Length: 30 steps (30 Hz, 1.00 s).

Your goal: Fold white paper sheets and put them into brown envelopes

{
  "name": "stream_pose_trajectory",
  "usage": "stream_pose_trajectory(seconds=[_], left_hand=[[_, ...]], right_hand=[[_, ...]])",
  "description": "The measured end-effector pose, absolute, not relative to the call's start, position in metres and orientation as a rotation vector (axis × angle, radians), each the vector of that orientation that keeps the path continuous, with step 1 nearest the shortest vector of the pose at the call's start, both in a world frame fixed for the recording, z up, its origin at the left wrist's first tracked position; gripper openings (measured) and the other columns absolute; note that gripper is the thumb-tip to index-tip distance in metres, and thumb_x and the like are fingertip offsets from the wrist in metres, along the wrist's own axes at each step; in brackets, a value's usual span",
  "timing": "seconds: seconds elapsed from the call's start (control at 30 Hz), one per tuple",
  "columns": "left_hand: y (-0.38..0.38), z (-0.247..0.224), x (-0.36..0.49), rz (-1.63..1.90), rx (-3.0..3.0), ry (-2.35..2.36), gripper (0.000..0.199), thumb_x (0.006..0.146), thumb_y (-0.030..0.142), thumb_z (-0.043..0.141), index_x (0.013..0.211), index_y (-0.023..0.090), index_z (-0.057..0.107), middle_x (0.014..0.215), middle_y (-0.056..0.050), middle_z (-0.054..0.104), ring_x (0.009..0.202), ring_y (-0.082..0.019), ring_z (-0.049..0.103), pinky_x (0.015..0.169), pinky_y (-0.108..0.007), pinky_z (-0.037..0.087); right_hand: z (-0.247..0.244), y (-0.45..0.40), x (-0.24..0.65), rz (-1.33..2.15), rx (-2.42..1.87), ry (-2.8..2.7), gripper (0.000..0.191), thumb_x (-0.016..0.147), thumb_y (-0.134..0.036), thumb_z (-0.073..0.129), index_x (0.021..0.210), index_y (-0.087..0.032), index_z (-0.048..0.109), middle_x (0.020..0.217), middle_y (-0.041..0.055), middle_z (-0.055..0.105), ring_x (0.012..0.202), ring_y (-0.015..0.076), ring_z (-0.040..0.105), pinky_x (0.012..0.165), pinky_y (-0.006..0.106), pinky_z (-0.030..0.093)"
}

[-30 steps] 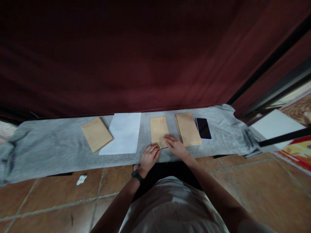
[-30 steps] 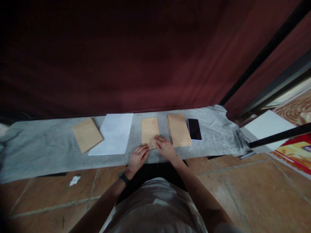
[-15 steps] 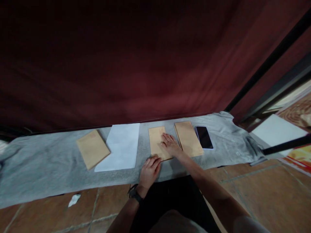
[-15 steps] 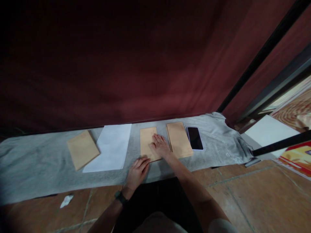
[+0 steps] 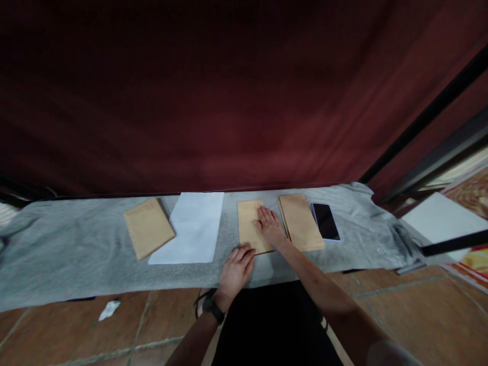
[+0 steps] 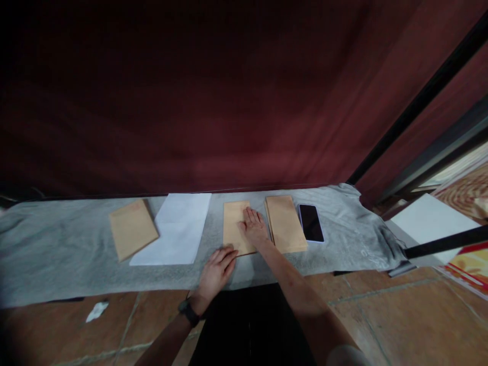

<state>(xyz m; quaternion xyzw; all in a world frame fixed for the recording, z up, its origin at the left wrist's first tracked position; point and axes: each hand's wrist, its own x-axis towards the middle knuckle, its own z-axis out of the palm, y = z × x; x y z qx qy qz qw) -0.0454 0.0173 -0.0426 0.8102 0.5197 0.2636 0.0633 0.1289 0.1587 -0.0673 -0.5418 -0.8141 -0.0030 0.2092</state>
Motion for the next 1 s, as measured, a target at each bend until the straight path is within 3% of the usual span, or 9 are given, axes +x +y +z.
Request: stream_pose_trajectory(seconds=[0.67, 1.0], left_hand=[[0.017, -0.040, -0.043, 0.843, 2.396, 1.559, 0.026, 0.099, 0.024, 0.055, 0.120, 0.027, 0.070, 0.122, -0.004, 0.069, 0.115, -0.021, 0.061, 0.102, -0.041, 0.053], [0.019, -0.034, -0.048, 0.688, 2.476, 1.484, 0.029, 0.100, 0.022, 0.049, 0.124, 0.024, 0.064, 0.126, -0.006, 0.064, 0.118, -0.021, 0.057, 0.105, -0.040, 0.048]], right_hand=[[-0.066, 0.154, 0.131, -0.045, -1.541, -2.335, 0.060, 0.106, -0.042, 0.031, 0.152, -0.005, 0.040, 0.158, 0.0187, 0.039, 0.145, 0.0305, 0.041, 0.120, 0.046, 0.026], [-0.058, 0.117, 0.147, 0.033, -1.499, -2.448, 0.058, 0.106, -0.040, 0.035, 0.154, -0.007, 0.038, 0.160, 0.0177, 0.035, 0.149, 0.0282, 0.033, 0.122, 0.046, 0.024]])
